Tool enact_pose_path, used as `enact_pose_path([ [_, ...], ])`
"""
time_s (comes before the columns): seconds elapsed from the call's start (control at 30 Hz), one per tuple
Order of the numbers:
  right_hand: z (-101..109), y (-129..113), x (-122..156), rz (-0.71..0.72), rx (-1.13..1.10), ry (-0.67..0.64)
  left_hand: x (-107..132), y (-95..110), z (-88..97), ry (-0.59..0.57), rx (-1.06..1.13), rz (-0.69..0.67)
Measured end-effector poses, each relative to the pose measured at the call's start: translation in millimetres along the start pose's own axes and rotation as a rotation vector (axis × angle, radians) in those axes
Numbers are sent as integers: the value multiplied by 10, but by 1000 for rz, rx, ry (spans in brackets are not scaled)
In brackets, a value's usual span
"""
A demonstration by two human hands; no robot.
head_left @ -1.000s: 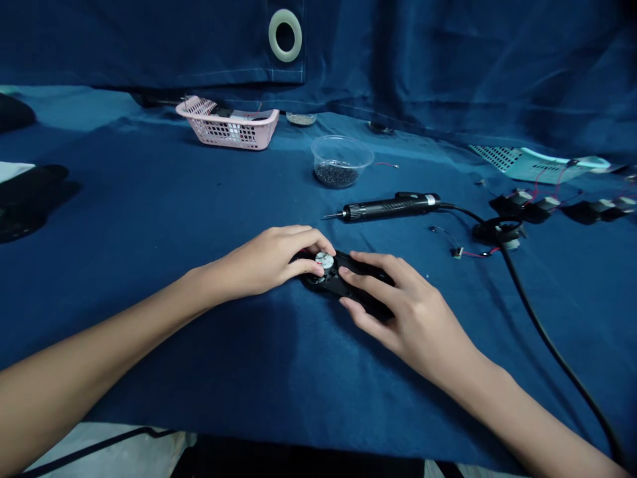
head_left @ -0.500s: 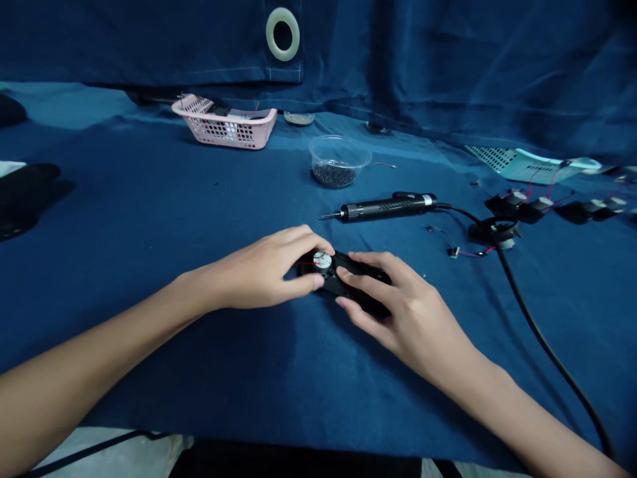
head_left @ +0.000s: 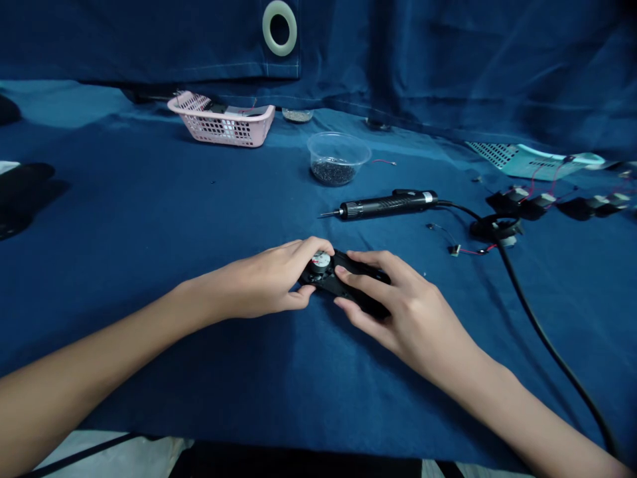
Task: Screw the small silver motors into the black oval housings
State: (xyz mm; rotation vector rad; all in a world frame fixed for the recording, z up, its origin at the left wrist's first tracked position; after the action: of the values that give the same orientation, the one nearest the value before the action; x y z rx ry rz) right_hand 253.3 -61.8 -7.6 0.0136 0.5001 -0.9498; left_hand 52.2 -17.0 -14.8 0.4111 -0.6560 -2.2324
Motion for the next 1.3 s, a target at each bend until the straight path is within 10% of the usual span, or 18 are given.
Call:
enact_pose_path([
  [1.03, 115, 31, -104, 57, 26, -211, -345, 250, 229, -258, -102, 11],
  [1.3, 190, 194, -213, -139, -333, -269, -324, 179, 269, -255, -56, -6],
])
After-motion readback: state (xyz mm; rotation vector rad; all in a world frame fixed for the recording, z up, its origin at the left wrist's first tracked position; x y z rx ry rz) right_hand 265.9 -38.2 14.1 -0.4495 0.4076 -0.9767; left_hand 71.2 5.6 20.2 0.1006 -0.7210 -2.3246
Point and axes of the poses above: each hand's wrist, its own x-axis away from the middle knuckle, its own z-axis out of the back of the hand, y = z × x, the point moved 3 cm from there along -x, towards the middle knuckle, and after that the axes turned 5 degrees about y, right-handed, at the moved point
